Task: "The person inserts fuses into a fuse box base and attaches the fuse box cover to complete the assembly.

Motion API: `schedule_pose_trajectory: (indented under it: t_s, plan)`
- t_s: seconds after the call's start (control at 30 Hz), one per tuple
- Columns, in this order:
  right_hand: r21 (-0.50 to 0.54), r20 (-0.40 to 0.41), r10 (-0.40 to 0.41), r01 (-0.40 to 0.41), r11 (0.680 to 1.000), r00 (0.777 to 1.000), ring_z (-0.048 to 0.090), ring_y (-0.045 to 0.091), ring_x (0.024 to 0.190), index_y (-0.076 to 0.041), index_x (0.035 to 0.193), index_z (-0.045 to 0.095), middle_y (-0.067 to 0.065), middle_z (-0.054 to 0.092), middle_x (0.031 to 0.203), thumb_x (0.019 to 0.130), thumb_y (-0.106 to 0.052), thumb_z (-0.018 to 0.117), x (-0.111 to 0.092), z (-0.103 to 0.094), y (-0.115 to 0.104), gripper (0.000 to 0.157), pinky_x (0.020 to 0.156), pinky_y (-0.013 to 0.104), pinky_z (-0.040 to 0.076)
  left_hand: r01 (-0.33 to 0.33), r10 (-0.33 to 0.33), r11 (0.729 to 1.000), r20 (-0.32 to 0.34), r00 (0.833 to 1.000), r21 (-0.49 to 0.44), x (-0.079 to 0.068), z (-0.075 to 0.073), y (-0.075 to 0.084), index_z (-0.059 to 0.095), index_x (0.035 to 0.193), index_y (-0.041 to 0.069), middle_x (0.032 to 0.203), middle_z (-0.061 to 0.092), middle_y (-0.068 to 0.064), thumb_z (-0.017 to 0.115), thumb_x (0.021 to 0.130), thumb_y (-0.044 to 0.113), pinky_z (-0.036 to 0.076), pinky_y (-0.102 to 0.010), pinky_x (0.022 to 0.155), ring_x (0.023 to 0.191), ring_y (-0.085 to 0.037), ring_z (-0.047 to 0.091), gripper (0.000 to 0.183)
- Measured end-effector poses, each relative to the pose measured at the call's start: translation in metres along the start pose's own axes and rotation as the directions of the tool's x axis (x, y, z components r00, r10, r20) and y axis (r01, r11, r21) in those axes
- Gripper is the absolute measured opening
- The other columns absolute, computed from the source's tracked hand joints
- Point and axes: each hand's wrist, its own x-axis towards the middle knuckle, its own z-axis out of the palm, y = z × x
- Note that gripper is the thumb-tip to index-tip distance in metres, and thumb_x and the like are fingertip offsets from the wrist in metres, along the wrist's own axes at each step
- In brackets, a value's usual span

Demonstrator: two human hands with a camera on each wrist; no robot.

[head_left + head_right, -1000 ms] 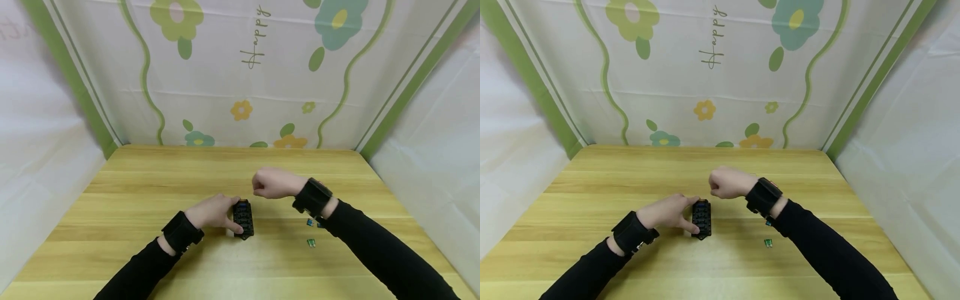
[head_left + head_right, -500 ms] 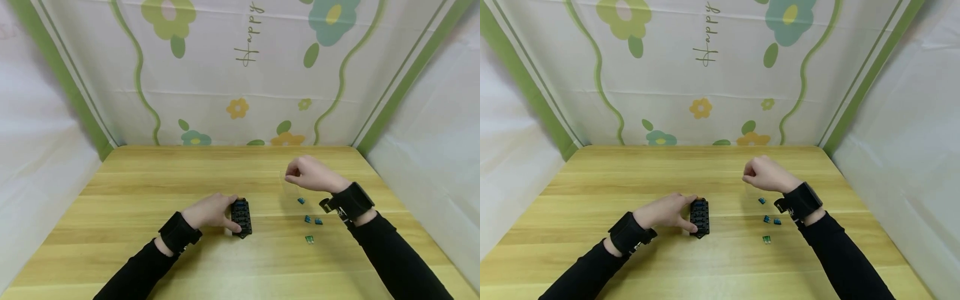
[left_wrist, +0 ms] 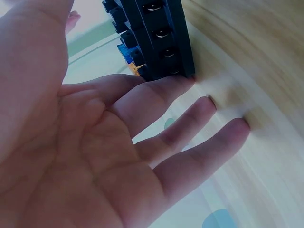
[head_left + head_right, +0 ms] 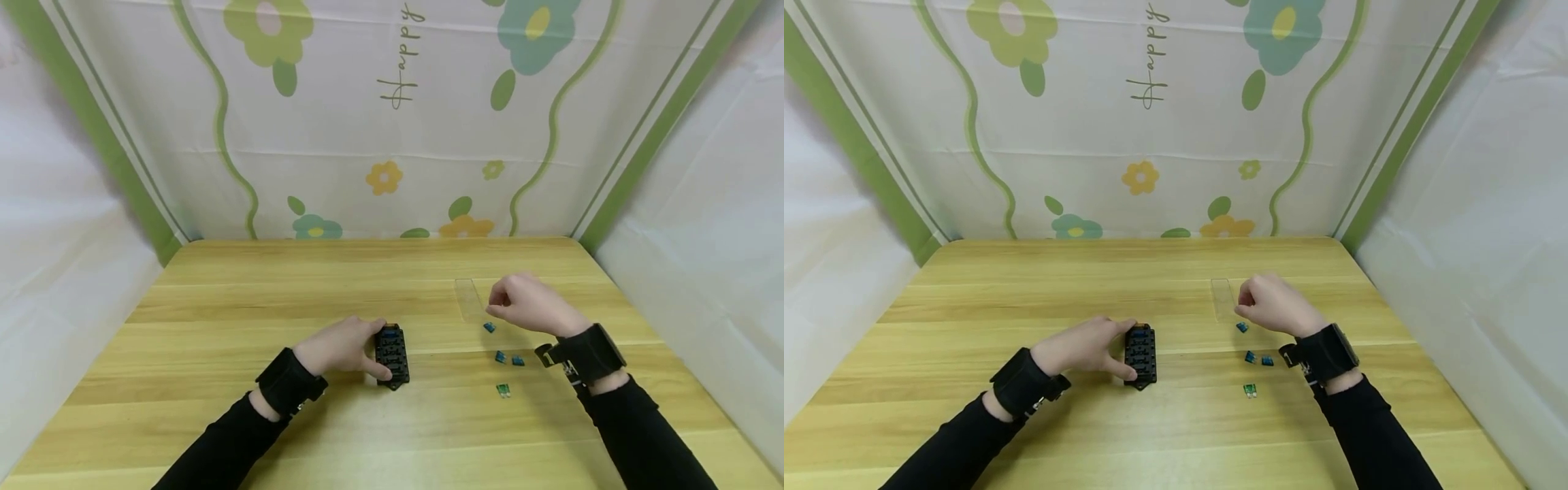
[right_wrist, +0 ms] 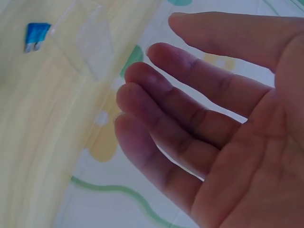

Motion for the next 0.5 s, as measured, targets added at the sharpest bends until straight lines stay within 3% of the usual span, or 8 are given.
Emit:
schedule_pose_trajectory:
  t_s: [0.33, 0.5]
  plan:
    - [-0.155, -0.074, 0.005, -0.016, 0.988, 0.997, 0.047, 0.006, 0.060, -0.015, 0.082, 0.069, -0.008, 0.057, 0.076, 0.087, -0.015, 0.068, -0.009, 0.020, 0.011, 0.005, 0.057, 0.026, 0.040, 0.005, -0.005, 1.000, 0.008, 1.000, 0.002, 0.002, 0.000, -0.001, 0.035, 0.146, 0.000, 0.079, 0.058, -0.001, 0.072, 0.074, 0.058, 0.041, -0.030, 0.088, 0.074, -0.011, 0.050, 0.099]
    - [-0.197, -0.094, -0.058, 0.039, 0.980, 0.994, 0.038, 0.006, 0.053, -0.018, 0.071, 0.066, -0.009, 0.051, 0.065, 0.086, -0.010, 0.067, -0.007, 0.030, 0.015, 0.017, 0.052, 0.025, 0.031, 0.015, -0.015, 1.000, 0.006, 1.000, 0.008, 0.002, 0.001, -0.001, 0.035, 0.146, 0.001, 0.109, 0.063, -0.012, 0.073, 0.074, 0.058, 0.042, -0.029, 0.088, 0.083, -0.012, 0.052, 0.099]
